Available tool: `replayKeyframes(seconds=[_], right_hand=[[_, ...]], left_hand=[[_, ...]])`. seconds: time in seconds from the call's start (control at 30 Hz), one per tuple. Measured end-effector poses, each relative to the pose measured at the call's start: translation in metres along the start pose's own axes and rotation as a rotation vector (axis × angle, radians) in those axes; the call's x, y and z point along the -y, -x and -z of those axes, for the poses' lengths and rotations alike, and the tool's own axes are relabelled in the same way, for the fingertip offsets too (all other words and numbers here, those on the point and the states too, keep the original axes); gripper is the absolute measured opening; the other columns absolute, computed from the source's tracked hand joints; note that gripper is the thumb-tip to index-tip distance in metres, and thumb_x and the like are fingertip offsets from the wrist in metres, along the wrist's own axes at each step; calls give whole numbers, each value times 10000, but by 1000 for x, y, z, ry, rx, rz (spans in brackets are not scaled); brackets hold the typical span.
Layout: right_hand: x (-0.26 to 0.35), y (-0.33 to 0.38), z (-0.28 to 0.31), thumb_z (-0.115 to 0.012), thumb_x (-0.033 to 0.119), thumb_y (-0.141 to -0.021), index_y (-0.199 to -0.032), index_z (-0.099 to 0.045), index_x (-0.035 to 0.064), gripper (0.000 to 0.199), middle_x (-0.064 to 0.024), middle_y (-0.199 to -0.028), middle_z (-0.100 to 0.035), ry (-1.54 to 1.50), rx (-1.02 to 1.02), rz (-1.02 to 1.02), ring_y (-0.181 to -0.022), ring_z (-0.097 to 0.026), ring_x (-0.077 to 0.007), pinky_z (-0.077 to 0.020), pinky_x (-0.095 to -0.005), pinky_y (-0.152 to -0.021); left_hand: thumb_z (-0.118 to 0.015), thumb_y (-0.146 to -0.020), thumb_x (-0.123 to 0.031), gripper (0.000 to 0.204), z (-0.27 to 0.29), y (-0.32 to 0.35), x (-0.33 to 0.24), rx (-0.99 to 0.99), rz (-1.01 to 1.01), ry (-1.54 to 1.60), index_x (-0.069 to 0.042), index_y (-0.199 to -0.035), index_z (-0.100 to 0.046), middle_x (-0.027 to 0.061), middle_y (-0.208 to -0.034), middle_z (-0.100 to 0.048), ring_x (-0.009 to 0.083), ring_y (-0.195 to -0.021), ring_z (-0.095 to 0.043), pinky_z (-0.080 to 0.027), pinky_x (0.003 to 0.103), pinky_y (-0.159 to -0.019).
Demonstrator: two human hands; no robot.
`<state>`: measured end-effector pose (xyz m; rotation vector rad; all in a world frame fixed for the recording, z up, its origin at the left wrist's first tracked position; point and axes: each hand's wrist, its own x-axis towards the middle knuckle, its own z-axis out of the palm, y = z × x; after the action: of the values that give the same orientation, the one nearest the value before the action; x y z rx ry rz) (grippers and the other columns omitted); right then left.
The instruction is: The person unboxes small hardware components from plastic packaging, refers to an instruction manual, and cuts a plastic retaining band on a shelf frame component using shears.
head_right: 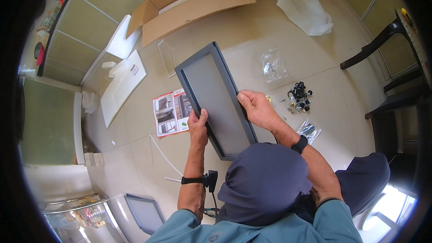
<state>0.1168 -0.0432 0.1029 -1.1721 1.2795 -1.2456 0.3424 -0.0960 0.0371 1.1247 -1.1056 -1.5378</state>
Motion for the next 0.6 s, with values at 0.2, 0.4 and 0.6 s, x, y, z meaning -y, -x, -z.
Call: replayKeyframes(seconds=[0.2, 0.4, 0.6], right_hand=[[8, 4, -9, -483, 227, -1033, -829, -530, -20, 323, -38, -606, -388, 143, -28, 69, -616, -356, -93, -381, -291, -534], [9, 4, -6, -460, 309, -1045, -853, -561, -9, 384, 20, -642, -456, 167, -2, 52, -628, -394, -75, -380, -272, -545], [9, 5, -13, -516, 206, -1008, -1040, -598, -33, 255, -33, -769, -575, -26, 91, -35, -713, -488, -91, -451, -264, -652]], left_hand=[[-567, -997, -199, 353, -1, 1, 9, -14, 1, 35, 23, -1267, -524, 79, -1164, -630, 156, -1014, -583, -455, 286, -912], [-578, -990, -183, 322, -3, 1, 10, -53, -8, 73, 31, -1230, -550, 80, -1136, -645, 161, -1000, -589, -455, 294, -916], [-613, -972, -144, 235, 2, -1, 16, -151, -45, 189, 22, -1134, -578, 64, -1047, -658, 136, -907, -589, -478, 279, -834]])
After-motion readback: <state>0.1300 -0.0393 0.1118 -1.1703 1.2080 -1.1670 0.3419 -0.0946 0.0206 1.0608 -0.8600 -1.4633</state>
